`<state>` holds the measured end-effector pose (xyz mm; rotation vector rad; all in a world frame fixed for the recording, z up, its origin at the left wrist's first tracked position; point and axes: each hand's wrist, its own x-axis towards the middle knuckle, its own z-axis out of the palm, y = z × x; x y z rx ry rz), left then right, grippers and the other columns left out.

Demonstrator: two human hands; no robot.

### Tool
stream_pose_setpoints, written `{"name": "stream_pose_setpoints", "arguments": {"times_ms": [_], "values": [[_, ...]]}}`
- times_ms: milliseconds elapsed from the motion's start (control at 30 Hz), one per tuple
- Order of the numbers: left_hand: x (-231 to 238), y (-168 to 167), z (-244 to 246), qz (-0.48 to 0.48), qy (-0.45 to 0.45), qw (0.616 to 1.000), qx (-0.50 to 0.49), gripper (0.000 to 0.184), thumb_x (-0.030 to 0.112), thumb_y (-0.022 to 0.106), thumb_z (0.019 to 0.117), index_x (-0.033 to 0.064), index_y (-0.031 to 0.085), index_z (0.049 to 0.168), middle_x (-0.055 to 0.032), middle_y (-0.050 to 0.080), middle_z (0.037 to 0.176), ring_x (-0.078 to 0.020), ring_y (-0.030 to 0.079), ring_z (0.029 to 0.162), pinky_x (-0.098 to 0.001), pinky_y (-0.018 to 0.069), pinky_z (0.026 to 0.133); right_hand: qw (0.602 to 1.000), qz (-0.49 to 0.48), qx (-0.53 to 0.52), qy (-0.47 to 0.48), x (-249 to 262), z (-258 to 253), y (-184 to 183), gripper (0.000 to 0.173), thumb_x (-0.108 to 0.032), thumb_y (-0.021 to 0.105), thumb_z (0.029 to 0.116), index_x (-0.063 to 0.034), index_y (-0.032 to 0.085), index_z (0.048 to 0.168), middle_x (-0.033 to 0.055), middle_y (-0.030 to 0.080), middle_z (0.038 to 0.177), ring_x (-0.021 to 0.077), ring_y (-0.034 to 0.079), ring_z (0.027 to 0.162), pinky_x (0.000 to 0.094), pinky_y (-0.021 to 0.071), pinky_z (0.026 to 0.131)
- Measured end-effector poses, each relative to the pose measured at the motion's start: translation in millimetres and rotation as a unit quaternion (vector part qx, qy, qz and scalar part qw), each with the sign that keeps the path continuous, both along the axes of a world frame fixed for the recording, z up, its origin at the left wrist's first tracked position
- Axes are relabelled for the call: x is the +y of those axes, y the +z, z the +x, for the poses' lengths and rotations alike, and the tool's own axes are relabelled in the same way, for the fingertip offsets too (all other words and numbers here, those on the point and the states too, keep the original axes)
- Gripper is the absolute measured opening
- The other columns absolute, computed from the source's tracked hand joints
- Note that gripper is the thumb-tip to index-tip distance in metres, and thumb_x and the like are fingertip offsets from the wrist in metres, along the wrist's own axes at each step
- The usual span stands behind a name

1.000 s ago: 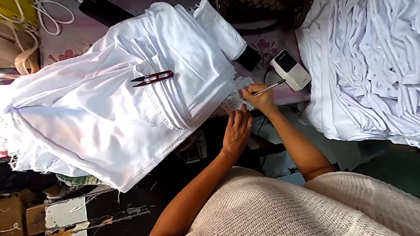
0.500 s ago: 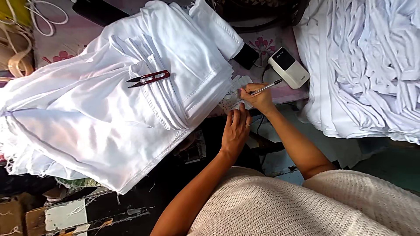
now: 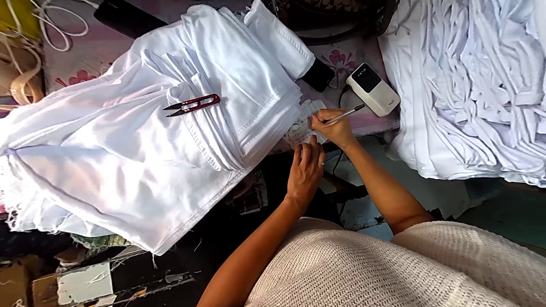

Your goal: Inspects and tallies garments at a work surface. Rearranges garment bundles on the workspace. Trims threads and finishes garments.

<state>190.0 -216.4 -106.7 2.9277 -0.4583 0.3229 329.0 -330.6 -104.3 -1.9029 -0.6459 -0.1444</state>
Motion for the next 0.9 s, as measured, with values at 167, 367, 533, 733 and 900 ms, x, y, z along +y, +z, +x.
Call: {"name": "stream_pose_setpoints", "arguments": {"times_ms": [167, 367, 533, 733, 900], "values": [[1, 1, 0, 0.005, 0.000, 1.000, 0.003, 0.033, -0.007, 0.053, 0.0955, 0.0005, 0.066, 0.125, -0.0175, 0.055, 0.148, -0.0331, 0.059, 0.126, -0.0459, 0.0446, 0.105, 1.000, -0.005, 0.001, -0.020, 1, 1, 0, 0.037, -0.005, 0.066, 0.0893, -0.0056, 0.047, 0.057, -0.0021, 0.046, 0.055, 0.0002, 0.042, 0.053, 0.0182, 0.0335, 0.051], [1, -1, 0, 0.008, 0.000, 1.000, -0.011, 0.034, -0.007, 0.053, 0.0949, 0.0005, 0.065, 0.126, -0.0173, 0.056, 0.147, -0.0325, 0.060, 0.125, -0.0454, 0.0448, 0.105, 1.000, -0.003, 0.013, -0.010, 0, 1, 1, 0.035, -0.003, 0.066, 0.0870, -0.0060, 0.048, 0.057, -0.0032, 0.048, 0.056, -0.0012, 0.043, 0.054, 0.0176, 0.0342, 0.052], [0, -1, 0, 0.011, -0.002, 1.000, -0.004, 0.036, -0.006, 0.052, 0.0964, 0.0003, 0.064, 0.130, -0.0175, 0.055, 0.148, -0.0327, 0.060, 0.125, -0.0460, 0.0436, 0.106, 0.999, -0.021, -0.021, -0.020, 1, -1, 1, 0.034, -0.002, 0.065, 0.0877, -0.0029, 0.049, 0.058, 0.0001, 0.048, 0.056, 0.0012, 0.044, 0.054, 0.0185, 0.0345, 0.052], [2, -4, -4, -0.036, -0.011, 0.999, 0.004, 0.038, -0.001, 0.052, 0.0973, -0.0023, 0.063, 0.134, -0.0193, 0.052, 0.151, -0.0360, 0.057, 0.131, -0.0490, 0.0420, 0.110, 0.995, 0.029, 0.083, -0.047, -2, 4, 5, 0.029, -0.005, 0.065, 0.0904, -0.0075, 0.053, 0.064, -0.0079, 0.049, 0.059, -0.0045, 0.045, 0.054, 0.0137, 0.0382, 0.052], [18, 4, -28, -0.218, -0.117, 0.969, -0.025, 0.022, 0.006, 0.055, 0.0992, 0.0026, 0.073, 0.112, -0.0158, 0.069, 0.128, -0.0331, 0.066, 0.118, -0.0493, 0.0486, 0.105, 0.992, 0.044, 0.091, -0.070, 1, 3, 6, 0.030, -0.005, 0.065, 0.0908, -0.0081, 0.053, 0.064, -0.0080, 0.049, 0.058, -0.0035, 0.046, 0.053, 0.0145, 0.0407, 0.053]]}}
